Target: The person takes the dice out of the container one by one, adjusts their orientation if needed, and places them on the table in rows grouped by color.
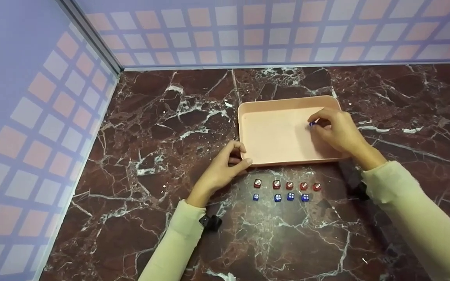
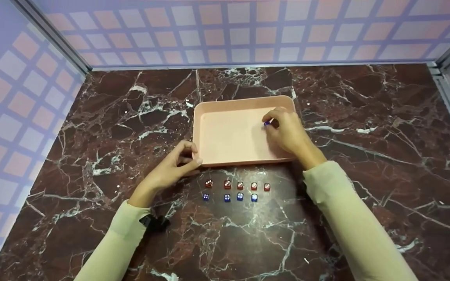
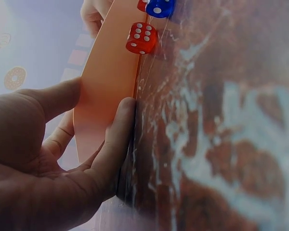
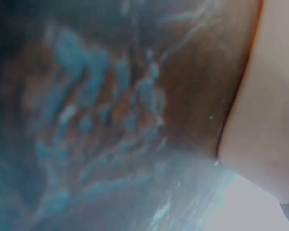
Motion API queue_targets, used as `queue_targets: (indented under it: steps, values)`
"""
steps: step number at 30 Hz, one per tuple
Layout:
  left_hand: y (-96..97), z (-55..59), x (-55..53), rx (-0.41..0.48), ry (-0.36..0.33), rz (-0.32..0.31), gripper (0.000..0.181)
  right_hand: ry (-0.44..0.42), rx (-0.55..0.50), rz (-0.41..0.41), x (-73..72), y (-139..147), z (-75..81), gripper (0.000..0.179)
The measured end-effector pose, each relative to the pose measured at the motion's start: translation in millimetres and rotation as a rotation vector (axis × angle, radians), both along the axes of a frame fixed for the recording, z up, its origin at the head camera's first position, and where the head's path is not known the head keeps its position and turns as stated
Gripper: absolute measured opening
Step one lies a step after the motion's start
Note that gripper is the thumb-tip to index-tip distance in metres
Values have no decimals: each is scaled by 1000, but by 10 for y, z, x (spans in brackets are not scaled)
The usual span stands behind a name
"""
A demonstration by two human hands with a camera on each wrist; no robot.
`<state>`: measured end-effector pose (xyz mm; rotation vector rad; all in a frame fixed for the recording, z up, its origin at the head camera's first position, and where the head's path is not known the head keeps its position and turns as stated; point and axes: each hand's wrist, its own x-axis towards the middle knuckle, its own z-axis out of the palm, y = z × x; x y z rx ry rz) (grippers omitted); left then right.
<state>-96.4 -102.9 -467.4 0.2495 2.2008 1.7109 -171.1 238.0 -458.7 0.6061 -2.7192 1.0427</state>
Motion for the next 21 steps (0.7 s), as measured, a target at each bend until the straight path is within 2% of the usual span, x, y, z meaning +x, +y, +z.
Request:
queue_targets:
  steps: [6, 11, 21]
  values:
    - [10, -13, 13, 22, -11, 3, 26, -43, -92, 81, 175, -31, 52, 28]
    - [14, -12, 9, 37, -34, 8, 27, -58, -117, 120, 313, -53, 110, 30]
    - [9, 1, 12, 62, -38, -3, 26, 13, -199, 204, 554, -39, 193, 38]
